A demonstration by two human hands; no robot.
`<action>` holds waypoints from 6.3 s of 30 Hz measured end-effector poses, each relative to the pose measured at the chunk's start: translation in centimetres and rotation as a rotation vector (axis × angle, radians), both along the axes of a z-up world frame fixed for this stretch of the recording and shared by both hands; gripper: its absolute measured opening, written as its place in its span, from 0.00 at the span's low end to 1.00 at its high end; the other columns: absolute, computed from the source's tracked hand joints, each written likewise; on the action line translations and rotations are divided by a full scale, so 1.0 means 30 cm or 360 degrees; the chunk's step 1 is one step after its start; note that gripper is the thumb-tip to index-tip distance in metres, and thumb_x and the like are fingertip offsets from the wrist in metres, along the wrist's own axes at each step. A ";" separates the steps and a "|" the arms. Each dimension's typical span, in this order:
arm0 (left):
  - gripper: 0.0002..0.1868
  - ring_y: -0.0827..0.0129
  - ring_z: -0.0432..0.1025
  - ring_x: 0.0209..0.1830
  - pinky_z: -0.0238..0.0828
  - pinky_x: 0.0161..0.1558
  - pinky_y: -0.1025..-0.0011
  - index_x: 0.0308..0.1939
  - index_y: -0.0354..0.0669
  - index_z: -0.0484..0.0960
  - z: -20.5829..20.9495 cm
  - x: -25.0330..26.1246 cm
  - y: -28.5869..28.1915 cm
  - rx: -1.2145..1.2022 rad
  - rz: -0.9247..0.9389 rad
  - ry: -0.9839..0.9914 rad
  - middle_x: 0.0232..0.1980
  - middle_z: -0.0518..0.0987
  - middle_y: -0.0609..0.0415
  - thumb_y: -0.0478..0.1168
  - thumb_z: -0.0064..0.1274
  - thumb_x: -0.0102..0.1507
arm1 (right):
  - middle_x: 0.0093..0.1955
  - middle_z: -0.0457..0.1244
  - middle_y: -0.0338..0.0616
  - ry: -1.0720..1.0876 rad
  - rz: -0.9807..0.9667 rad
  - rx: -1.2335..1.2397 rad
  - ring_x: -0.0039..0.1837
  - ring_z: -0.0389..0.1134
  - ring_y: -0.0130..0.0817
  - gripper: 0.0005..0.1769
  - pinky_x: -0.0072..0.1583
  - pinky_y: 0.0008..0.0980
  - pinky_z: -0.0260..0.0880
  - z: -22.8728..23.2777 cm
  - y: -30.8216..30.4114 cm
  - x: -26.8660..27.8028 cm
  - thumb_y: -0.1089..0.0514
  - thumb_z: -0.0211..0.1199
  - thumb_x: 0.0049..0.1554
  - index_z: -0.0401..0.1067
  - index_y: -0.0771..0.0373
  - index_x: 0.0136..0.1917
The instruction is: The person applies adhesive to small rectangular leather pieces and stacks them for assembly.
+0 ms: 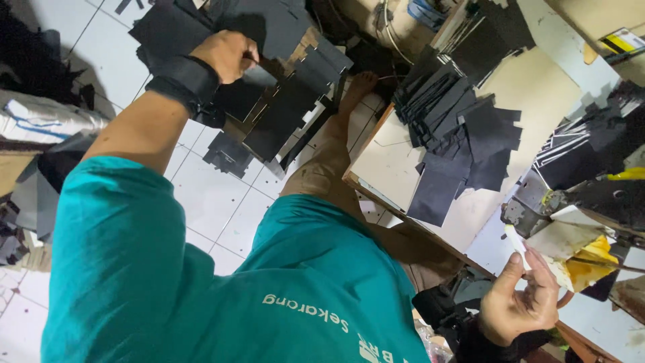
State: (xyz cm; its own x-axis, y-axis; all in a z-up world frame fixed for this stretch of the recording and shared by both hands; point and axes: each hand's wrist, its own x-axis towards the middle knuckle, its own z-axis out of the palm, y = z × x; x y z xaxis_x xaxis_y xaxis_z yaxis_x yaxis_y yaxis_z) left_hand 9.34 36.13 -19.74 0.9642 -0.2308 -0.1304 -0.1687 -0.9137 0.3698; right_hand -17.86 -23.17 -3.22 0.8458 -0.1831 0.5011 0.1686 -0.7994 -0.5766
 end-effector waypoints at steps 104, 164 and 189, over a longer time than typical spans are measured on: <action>0.08 0.87 0.67 0.30 0.65 0.31 0.81 0.47 0.34 0.80 0.809 -0.303 -1.347 -0.1390 -0.0953 0.1143 0.32 0.78 0.62 0.33 0.57 0.66 | 0.52 0.71 0.39 0.0133 0.0480 -0.0074 0.53 0.65 0.37 0.13 0.56 0.33 0.64 0.341 -0.171 0.128 0.66 0.70 0.58 0.76 0.60 0.56; 0.12 0.73 0.78 0.46 0.81 0.49 0.67 0.56 0.41 0.72 0.720 -0.412 -1.399 -0.2696 0.0069 0.1154 0.49 0.80 0.54 0.30 0.52 0.69 | 0.57 0.71 0.43 -0.0438 0.0240 -0.0336 0.52 0.70 0.37 0.14 0.54 0.31 0.69 0.189 -0.082 0.116 0.67 0.72 0.59 0.73 0.61 0.56; 0.08 0.80 0.68 0.45 0.67 0.46 0.78 0.46 0.31 0.73 0.811 -0.222 -0.742 -0.1372 -0.0143 -0.0615 0.45 0.75 0.57 0.28 0.59 0.74 | 0.61 0.70 0.55 -0.0363 -0.0082 -0.0150 0.60 0.70 0.44 0.08 0.62 0.35 0.71 0.139 -0.190 0.050 0.76 0.64 0.69 0.73 0.72 0.60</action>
State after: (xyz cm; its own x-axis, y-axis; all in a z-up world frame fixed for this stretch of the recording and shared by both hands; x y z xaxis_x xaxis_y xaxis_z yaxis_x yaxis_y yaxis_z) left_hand 2.68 13.87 4.58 0.8788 -0.1741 0.4443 -0.4771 -0.3294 0.8148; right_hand -16.35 -28.89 0.95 0.6996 -0.1664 0.6949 0.2433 -0.8589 -0.4507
